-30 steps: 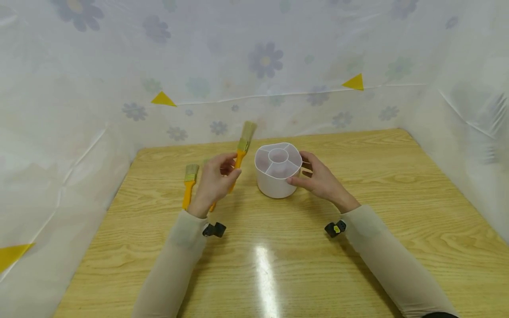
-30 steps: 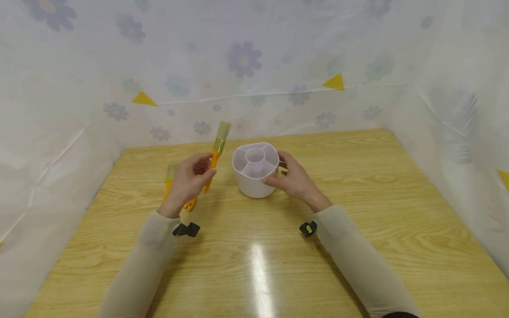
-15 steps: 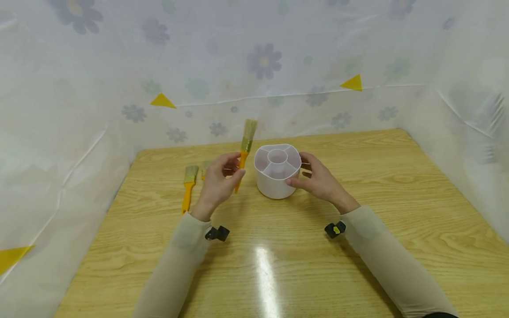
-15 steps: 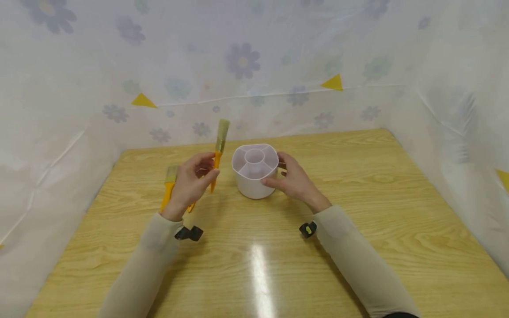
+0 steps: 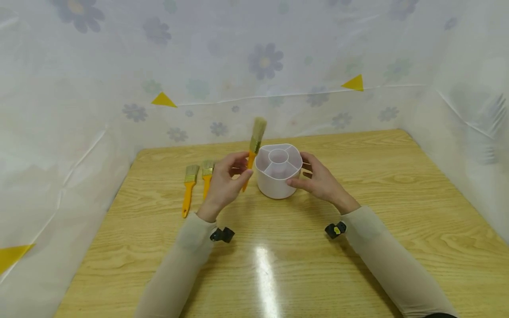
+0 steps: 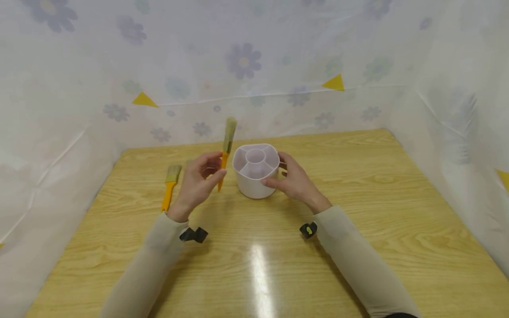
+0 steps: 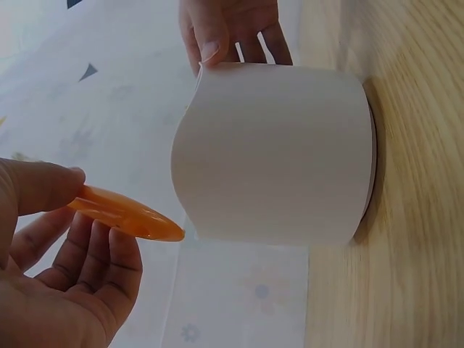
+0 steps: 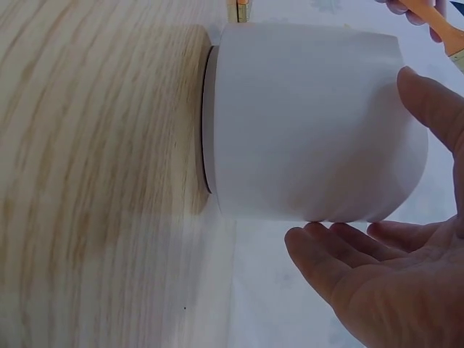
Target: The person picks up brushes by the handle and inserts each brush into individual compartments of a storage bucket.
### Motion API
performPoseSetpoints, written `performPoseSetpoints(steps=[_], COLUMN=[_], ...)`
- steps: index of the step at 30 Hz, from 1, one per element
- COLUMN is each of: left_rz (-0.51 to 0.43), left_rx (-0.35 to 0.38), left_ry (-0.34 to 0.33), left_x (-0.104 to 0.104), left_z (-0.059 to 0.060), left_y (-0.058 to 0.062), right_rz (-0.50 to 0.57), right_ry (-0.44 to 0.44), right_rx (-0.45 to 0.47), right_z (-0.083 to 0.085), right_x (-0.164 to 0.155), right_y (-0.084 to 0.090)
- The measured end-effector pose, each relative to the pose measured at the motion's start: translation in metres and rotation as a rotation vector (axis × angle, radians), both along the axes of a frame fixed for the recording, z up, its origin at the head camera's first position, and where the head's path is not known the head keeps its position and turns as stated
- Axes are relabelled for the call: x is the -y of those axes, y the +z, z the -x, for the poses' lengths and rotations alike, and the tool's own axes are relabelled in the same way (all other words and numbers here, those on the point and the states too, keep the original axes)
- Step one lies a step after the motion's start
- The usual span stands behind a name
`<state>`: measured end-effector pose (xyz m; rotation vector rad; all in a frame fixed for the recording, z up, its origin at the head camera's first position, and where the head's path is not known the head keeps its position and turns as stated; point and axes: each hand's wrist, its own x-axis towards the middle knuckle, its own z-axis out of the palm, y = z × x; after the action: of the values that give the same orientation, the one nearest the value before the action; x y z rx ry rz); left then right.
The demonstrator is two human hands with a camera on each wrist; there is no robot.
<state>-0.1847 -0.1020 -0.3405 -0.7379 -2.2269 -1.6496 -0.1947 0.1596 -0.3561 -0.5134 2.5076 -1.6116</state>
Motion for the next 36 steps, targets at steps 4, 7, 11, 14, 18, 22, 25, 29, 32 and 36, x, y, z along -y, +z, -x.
performPoseSetpoints(steps=[4,7,11,14,18,22,25,29,32,36], left_rz=[0.004,0.0,-0.029,-0.053,-0.078,-0.102,-0.121,-0.142,-0.155,-0.188], left_rx=[-0.005,-0.016,-0.017,-0.015,-0.023,-0.031,-0.039,-0.044,-0.054,-0.056], left_ry=[0.006,0.008,-0.009,-0.023,-0.029,-0.026,-0.024,-0.02,-0.023,-0.04], left_x=[-0.004,-0.006,-0.011,-0.015,-0.022,-0.029,-0.034,-0.038,-0.04,-0.044], left_z=[-0.007,-0.008,-0.006,-0.005,-0.004,-0.002,-0.001,0.001,0.002,0.004], left_y=[0.009,0.011,0.012,0.013,0.014,0.015,0.015,0.016,0.016,0.016], right_rz=[0.027,0.046,0.03,0.016,0.014,0.004,0.007,0.021,0.027,0.031], right_ry=[0.004,0.002,-0.008,-0.013,-0.02,-0.023,-0.017,-0.005,-0.002,-0.002], right_rx=[0.006,0.009,-0.005,-0.021,-0.037,-0.039,-0.02,-0.003,-0.009,-0.01], right_z=[0.003,0.01,0.018,0.021,0.022,0.022,0.017,0.007,0.005,0.004], right_x=[-0.001,-0.004,-0.008,-0.009,-0.009,-0.009,-0.007,-0.002,-0.001,0.0], right_y=[-0.005,-0.015,-0.029,-0.034,-0.036,-0.036,-0.027,-0.01,-0.006,-0.005])
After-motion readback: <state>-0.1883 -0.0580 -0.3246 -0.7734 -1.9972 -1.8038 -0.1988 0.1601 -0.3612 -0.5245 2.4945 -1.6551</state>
